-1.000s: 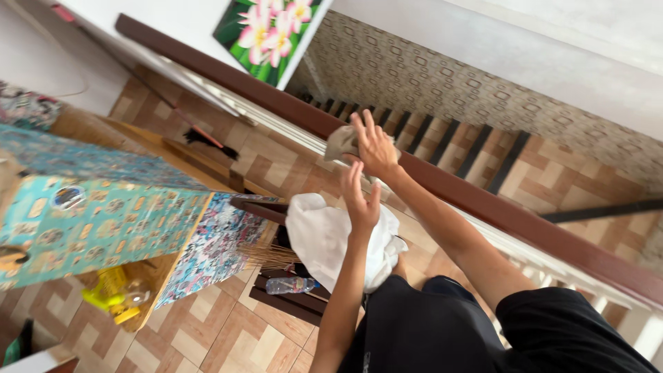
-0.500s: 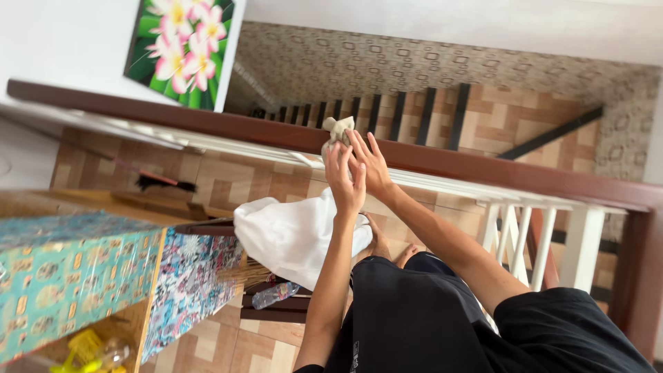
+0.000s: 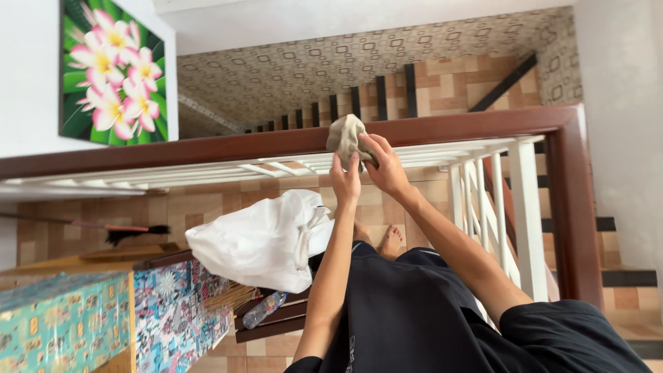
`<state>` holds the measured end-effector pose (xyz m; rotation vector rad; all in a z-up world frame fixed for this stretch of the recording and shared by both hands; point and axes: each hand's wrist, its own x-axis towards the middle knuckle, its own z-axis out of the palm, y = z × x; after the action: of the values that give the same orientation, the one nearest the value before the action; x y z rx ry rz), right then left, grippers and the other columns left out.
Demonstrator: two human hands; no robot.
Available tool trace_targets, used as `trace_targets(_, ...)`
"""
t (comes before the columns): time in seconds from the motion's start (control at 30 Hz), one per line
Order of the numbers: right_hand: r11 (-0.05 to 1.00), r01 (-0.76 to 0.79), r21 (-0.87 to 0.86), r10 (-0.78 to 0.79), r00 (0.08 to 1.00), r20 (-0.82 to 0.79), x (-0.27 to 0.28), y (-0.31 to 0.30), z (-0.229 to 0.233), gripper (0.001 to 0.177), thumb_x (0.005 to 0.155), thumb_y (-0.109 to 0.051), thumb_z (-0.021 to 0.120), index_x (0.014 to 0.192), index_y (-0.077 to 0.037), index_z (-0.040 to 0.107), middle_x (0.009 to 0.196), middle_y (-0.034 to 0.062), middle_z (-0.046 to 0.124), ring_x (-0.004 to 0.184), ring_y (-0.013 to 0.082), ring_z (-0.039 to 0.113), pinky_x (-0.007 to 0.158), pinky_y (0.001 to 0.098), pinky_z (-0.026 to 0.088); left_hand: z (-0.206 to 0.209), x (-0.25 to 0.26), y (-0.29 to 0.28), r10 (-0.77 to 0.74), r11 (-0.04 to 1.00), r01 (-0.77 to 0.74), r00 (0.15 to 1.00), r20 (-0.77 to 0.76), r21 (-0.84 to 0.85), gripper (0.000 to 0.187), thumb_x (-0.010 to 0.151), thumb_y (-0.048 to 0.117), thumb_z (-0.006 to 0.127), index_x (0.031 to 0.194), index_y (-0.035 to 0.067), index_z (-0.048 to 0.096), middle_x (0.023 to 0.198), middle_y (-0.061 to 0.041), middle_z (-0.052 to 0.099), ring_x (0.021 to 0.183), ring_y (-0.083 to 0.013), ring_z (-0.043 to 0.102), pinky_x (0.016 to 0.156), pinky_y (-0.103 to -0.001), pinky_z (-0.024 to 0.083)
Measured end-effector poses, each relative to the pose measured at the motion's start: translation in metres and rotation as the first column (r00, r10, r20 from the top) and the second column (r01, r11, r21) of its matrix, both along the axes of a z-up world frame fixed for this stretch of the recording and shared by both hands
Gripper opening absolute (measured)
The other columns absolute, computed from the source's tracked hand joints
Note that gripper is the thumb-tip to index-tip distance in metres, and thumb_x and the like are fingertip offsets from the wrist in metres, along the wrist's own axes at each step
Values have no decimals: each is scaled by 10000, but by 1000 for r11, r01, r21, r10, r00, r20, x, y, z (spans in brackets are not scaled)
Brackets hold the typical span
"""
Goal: The person sprays liquid onto a cloth using a spray bottle and wipes down the wooden stair railing with the cloth.
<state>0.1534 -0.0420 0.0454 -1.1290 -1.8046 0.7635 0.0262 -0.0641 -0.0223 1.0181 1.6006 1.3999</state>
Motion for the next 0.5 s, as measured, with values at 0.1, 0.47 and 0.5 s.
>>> trace_targets(0.1, 999, 8, -42, -9, 1000, -19, 19, 0, 6, 691, 768, 47, 785, 1414, -44, 555, 1293, 198, 601, 1143, 372, 630, 936, 402, 533, -7, 9, 2, -47, 998, 43, 992, -119, -34, 380, 1027, 356, 635, 1057, -18, 697, 958, -179, 775, 887, -278, 739, 812, -394, 548)
trace_targets(0.47, 923, 350, -159, -383, 790, -479, 87, 33, 3, 405, 950, 32, 742, 1332, -11, 614, 1092, 62, 677, 1026, 141, 656, 917, 264, 542, 79, 1, 53, -144, 947, 191, 971, -189, 257, 301, 1012, 238, 703, 1201, 7, 656, 1028, -120, 746, 931, -249, 719, 832, -317, 556)
trace_targets(0.5, 882, 458, -106, -461, 797, -390, 89, 31, 5, 369, 958, 47, 730, 1306, -23, 628, 1122, 75, 681, 1034, 162, 653, 920, 280, 540, 76, 0, 56, -152, 943, 227, 944, -294, 244, 352, 997, 253, 752, 1255, 36, 651, 1137, -119, 754, 1054, -246, 757, 922, -317, 572)
